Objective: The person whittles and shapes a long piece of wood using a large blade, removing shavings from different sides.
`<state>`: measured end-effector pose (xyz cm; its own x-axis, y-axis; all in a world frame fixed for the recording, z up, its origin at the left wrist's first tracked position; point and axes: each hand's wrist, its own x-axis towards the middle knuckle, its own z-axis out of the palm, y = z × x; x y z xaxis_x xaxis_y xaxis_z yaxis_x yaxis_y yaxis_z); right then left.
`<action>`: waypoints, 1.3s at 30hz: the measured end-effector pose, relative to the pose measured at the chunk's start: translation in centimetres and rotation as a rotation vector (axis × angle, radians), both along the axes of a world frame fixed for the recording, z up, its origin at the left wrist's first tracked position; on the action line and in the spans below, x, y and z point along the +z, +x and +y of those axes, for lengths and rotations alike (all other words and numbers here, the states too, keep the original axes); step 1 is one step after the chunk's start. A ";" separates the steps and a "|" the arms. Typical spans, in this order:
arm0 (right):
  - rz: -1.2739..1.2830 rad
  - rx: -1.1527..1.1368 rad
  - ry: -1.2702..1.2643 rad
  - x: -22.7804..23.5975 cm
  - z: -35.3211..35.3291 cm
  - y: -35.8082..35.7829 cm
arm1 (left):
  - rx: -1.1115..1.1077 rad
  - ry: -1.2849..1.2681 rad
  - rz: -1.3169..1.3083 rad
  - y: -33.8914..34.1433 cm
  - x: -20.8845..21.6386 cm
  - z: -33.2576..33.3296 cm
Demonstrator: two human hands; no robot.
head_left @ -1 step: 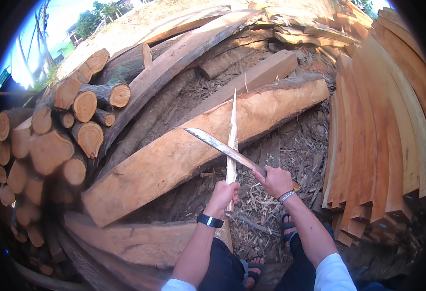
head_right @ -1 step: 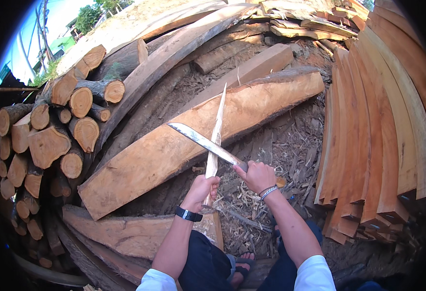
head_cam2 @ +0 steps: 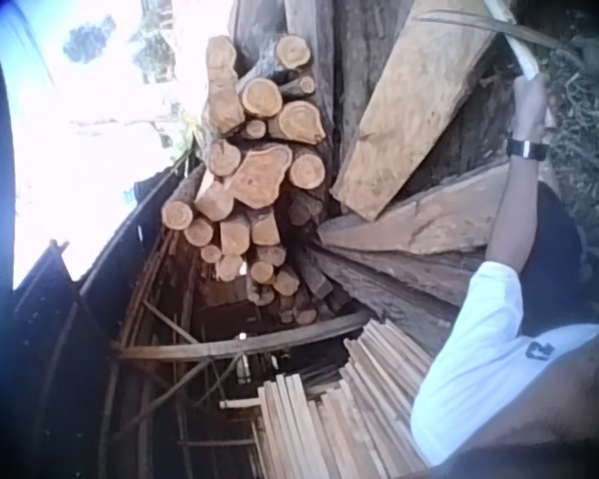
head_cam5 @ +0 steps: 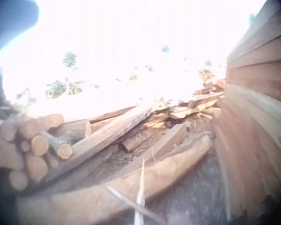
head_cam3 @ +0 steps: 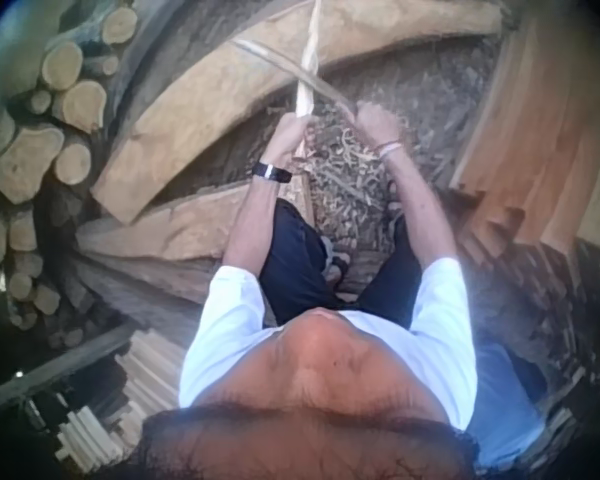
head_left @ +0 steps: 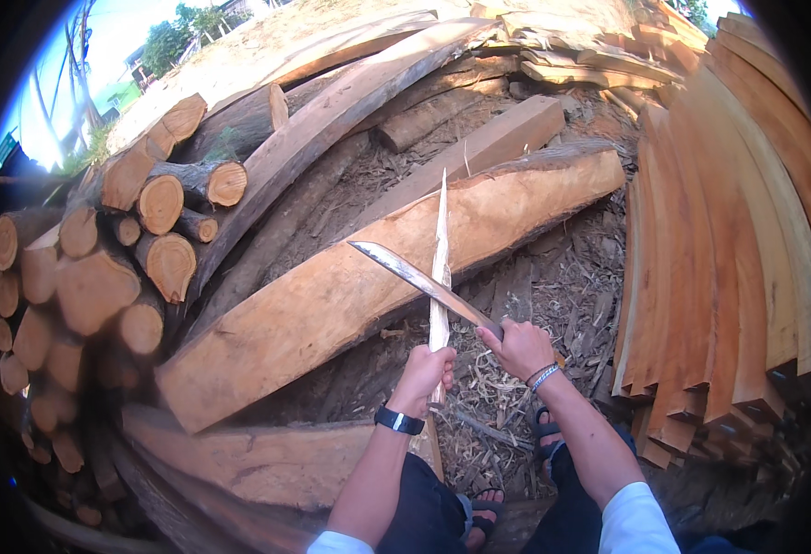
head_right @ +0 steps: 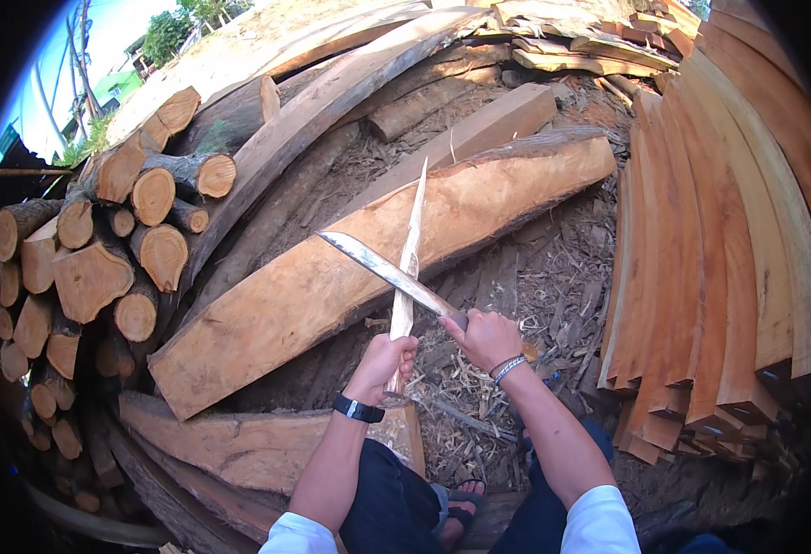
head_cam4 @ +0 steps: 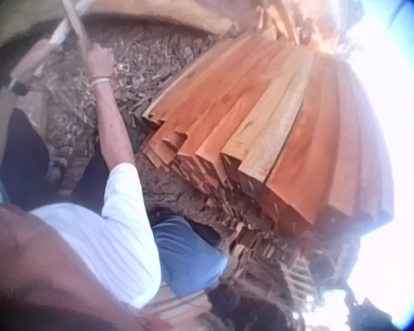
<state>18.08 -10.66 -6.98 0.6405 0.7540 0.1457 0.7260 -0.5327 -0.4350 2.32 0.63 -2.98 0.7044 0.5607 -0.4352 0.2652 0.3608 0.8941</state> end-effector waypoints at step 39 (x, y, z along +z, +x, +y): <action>0.472 -0.219 0.635 0.2 -5.0 7.2 | -0.198 -0.352 0.034 -3.2 0.6 0.5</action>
<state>25.30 -15.64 -6.75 0.8643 0.4691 0.1815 0.2996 -0.1904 -0.9349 -0.90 1.14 -2.39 0.7660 0.2278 -0.6011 0.3875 0.5825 0.7145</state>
